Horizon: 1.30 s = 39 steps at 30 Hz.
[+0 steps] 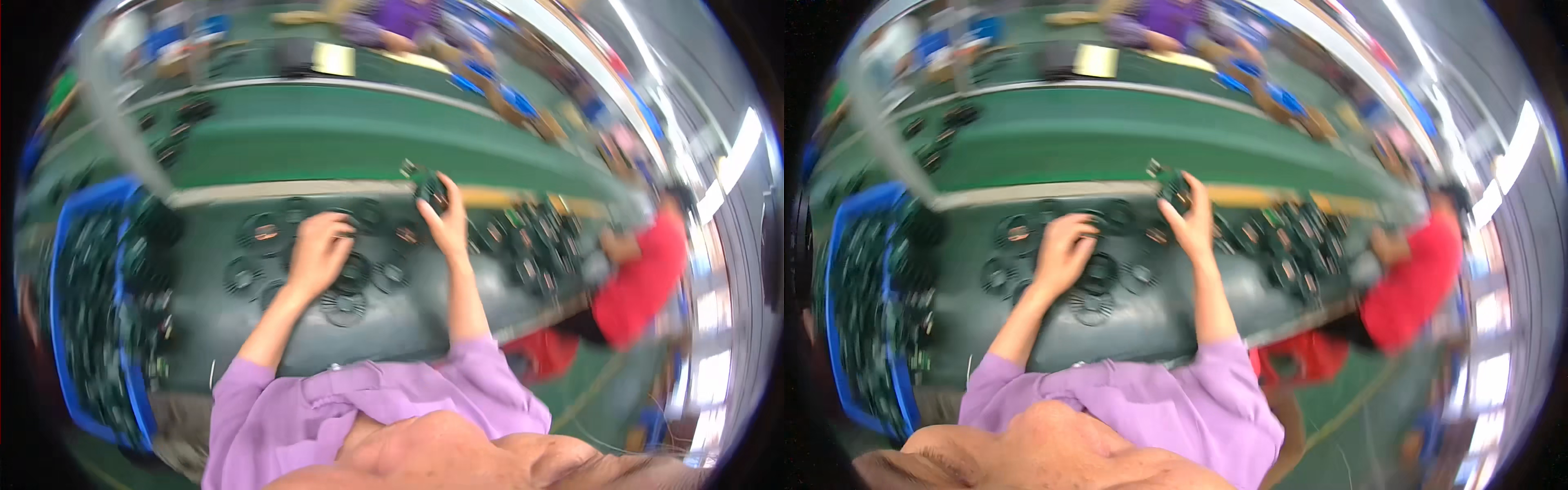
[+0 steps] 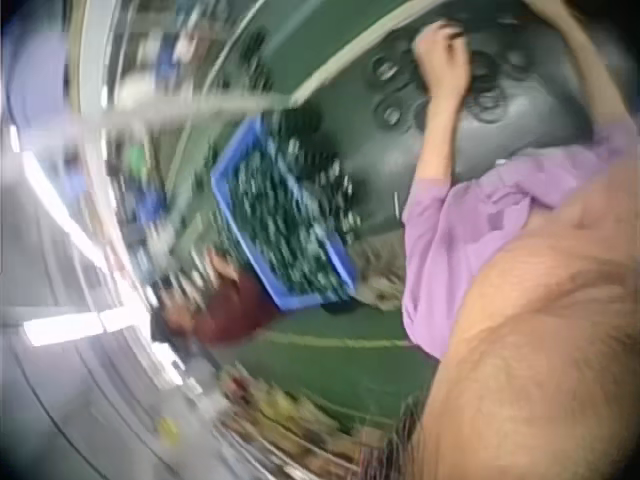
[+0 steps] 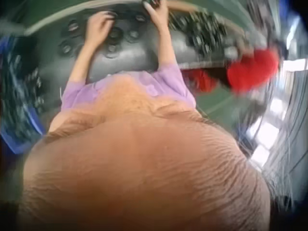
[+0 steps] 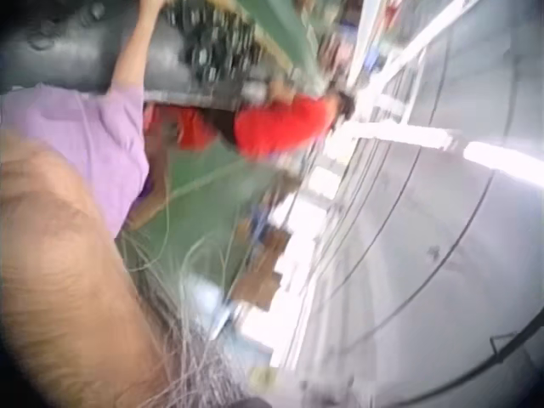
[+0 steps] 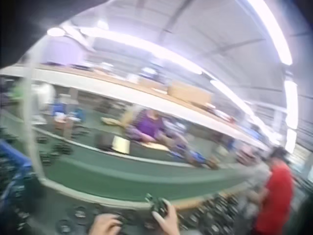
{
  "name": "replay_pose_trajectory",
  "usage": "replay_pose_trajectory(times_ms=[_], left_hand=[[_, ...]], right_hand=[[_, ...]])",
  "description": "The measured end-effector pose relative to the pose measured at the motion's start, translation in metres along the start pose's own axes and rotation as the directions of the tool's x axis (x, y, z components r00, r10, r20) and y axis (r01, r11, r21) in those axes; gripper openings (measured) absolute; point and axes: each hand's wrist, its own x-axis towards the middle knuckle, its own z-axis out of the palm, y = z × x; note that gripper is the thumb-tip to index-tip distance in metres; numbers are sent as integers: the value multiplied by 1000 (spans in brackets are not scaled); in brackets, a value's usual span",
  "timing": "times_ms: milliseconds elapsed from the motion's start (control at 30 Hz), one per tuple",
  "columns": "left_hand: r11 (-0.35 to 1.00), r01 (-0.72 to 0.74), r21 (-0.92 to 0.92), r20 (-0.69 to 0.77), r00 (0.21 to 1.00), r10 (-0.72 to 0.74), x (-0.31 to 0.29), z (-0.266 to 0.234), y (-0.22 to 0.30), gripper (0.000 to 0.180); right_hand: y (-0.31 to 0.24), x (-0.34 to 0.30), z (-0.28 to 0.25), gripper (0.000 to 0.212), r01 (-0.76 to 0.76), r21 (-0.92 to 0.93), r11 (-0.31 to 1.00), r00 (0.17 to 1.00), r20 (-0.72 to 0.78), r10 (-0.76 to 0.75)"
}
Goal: The person assembles mini fan housings by picking up fan components from the table and conveyor belt, snapping the grilles together by hand, and placing the assembled units back onto the conveyor belt.
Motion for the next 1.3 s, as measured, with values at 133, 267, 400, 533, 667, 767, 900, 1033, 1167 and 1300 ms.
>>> replay_pose_trajectory(times_ms=[133, 267, 400, 533, 667, 767, 900, 1033, 1167, 1300], left_hand=[[993, 35, 111, 134, 990, -50, -11, 8, -4, 13], [991, -11, 136, 208, 978, -17, -14, 22, -8, 13], [988, 8, 157, 247, 968, -47, -19, 23, -7, 14], [988, 4, 157, 263, 964, -46, -19, 20, -4, 15], [989, 33, 142, 266, 962, -70, -18, 11, -5, 15], [987, 43, 157, 262, 962, -84, -14, 0, 14, 16], [972, -5, 236, 337, 938, -78, -21, -21, 37, 24], [928, 3, 372, 438, 881, -178, -62, -53, 51, 52], [902, -80, 425, 557, 808, -191, -95, -51, 43, 75], [896, -149, 417, 517, 850, -99, -102, -59, 34, 66]], right_hand=[[22, 0, -76, 67, -13, -291, 957, 967, -248, -62], [54, -13, -161, 68, -64, -473, 879, 872, -454, -181], [76, -22, -239, 65, -207, -567, 797, 756, -609, -238], [108, -11, -304, 66, -317, -692, 648, 712, -625, -319], [139, 11, -326, 66, -497, -706, 504, 702, -669, -245], [151, 9, -327, 60, -633, -737, 237, 773, -617, 145], [142, -8, -329, 39, -495, -854, 162, 801, -520, -295], [97, 9, -253, 28, -62, -864, 500, 848, -310, -431], [53, -4, -142, 25, 33, -348, 937, 993, -97, -72], [19, -12, -35, 42, 390, -282, 876, 900, 317, -299]])
